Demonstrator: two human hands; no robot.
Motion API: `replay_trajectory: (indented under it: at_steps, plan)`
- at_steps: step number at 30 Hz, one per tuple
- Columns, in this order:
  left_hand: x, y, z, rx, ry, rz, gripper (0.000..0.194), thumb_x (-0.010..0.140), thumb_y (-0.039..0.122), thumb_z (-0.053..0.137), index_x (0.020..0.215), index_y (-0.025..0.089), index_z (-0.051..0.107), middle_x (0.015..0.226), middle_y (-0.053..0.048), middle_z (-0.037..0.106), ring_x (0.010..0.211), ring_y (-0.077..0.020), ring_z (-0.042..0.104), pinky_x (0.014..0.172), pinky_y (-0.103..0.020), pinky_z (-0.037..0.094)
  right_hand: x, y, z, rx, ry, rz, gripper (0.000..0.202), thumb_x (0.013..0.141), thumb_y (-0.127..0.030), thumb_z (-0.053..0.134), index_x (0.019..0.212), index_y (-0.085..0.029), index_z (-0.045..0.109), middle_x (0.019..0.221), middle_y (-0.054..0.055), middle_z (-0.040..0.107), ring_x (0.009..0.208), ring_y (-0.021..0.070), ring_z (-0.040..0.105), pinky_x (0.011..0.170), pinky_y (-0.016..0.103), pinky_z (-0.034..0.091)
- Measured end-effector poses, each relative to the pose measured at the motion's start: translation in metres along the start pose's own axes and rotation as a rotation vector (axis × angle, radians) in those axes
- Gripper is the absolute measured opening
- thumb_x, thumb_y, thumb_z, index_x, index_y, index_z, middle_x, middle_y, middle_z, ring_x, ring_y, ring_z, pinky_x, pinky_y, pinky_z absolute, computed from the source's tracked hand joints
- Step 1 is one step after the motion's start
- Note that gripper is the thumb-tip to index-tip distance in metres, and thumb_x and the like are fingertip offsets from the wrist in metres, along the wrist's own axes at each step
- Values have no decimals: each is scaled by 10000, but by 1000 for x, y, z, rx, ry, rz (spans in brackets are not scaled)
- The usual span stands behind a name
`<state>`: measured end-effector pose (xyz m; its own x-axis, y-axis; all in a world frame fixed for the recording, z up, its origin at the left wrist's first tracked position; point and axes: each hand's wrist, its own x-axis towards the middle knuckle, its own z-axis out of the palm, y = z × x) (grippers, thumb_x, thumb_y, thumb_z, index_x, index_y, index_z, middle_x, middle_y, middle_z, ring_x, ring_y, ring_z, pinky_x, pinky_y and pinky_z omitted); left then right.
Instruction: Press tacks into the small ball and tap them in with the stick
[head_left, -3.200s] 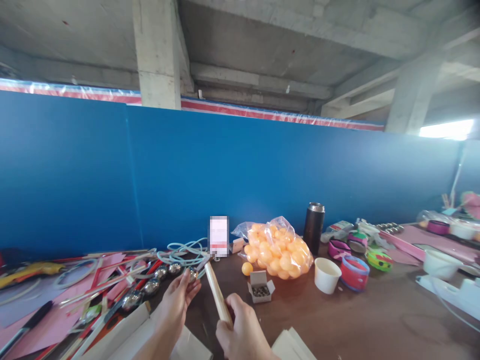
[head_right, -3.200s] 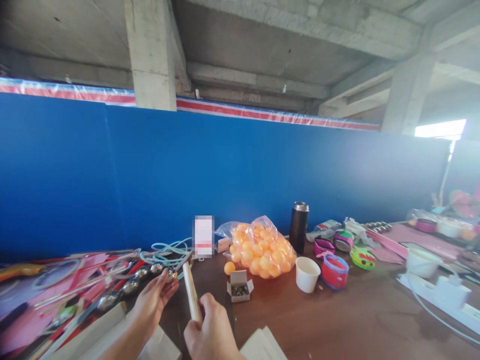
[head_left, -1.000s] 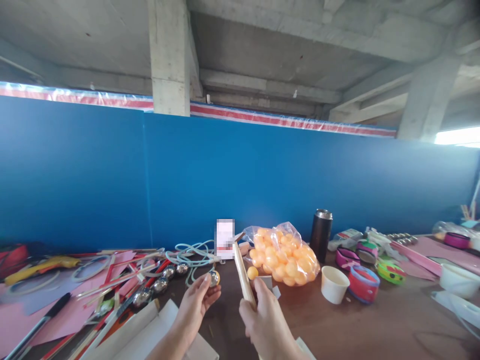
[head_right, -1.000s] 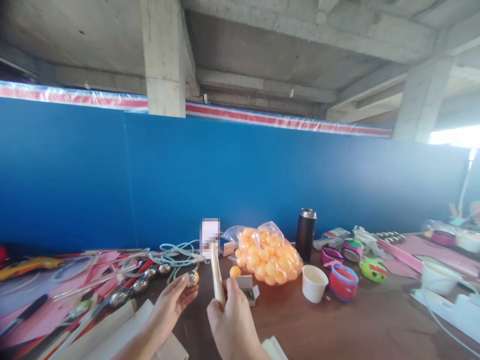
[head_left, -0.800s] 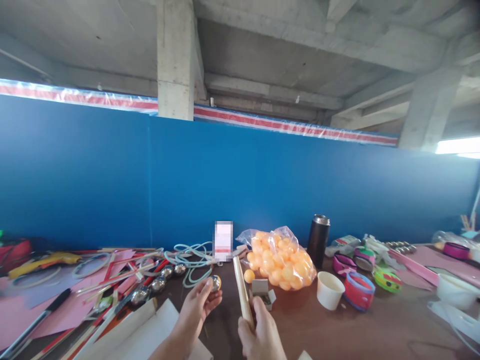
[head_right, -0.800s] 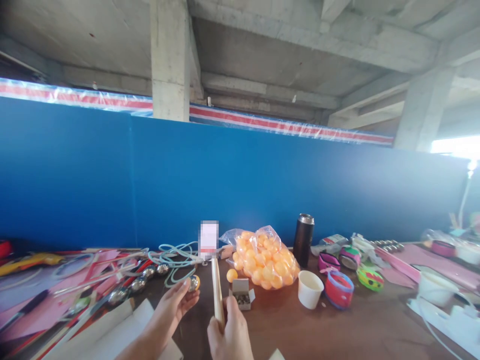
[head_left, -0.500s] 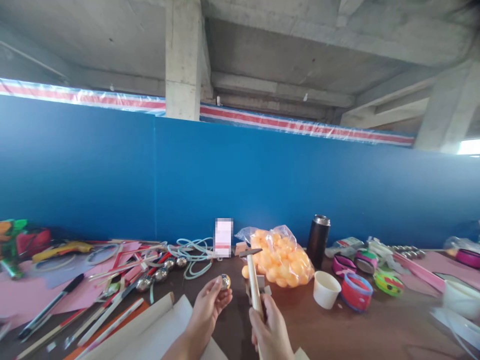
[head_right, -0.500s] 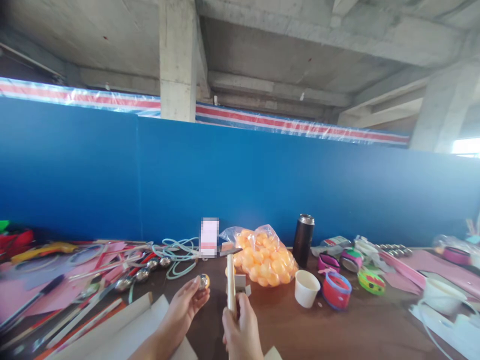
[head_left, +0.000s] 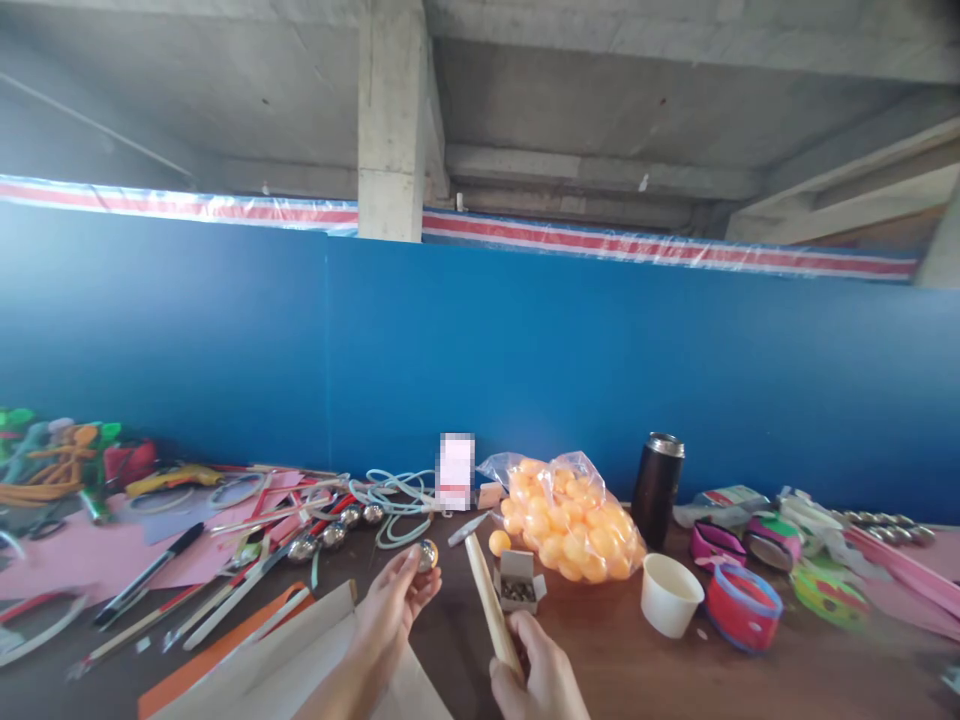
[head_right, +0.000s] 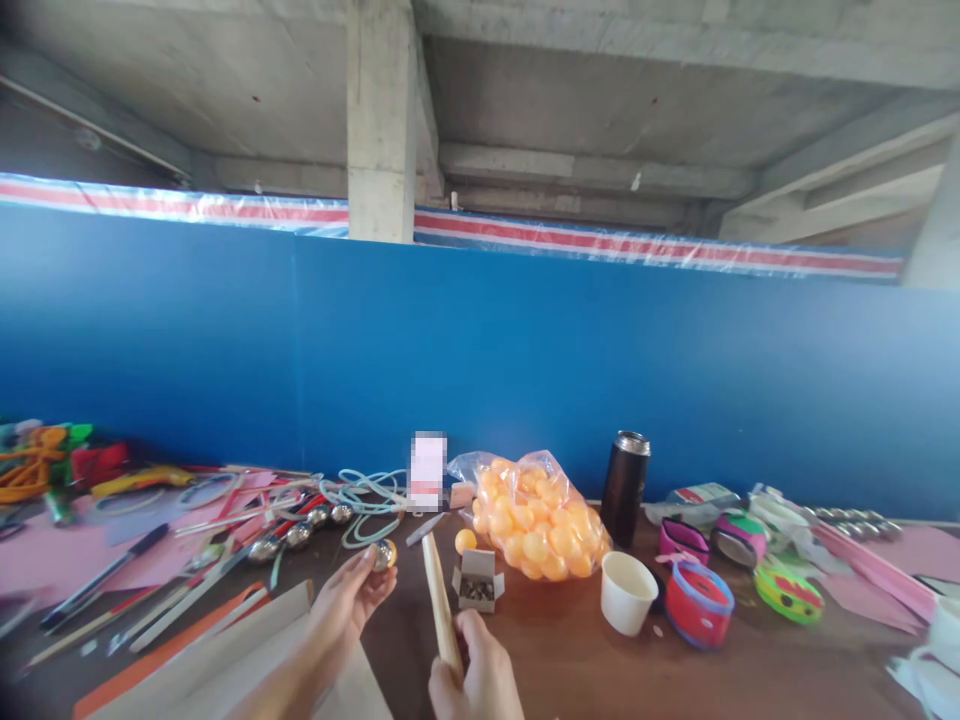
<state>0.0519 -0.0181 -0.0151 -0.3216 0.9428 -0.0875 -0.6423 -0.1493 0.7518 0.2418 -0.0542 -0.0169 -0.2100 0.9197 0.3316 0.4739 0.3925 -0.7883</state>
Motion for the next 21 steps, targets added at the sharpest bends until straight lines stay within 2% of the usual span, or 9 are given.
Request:
replay_trajectory:
  at_steps: [4,10,21]
  plan:
    - [1,0,5,32,2,-41,133,716,162,627,833,106,602,691,-67,664,616,-137,641,627,-270,539,-2,-6,0,-42,10,-26,135,590,-152,446,698,-212,392,547,-58,372,486,100,393,476,186,320]
    - [0,1,14,92,-8,-101,110,741,143,593,839,94,588,688,-87,668,599,-139,642,611,-270,540,-7,-18,-8,-72,6,12,150,583,-136,437,647,-222,332,519,-71,308,471,93,344,444,184,258]
    - [8,-6,7,54,-20,-118,109,732,174,612,809,99,600,711,-92,674,622,-135,645,650,-272,544,-12,-24,-6,-129,-5,58,205,551,-101,416,650,-227,288,524,-78,294,475,91,332,466,186,261]
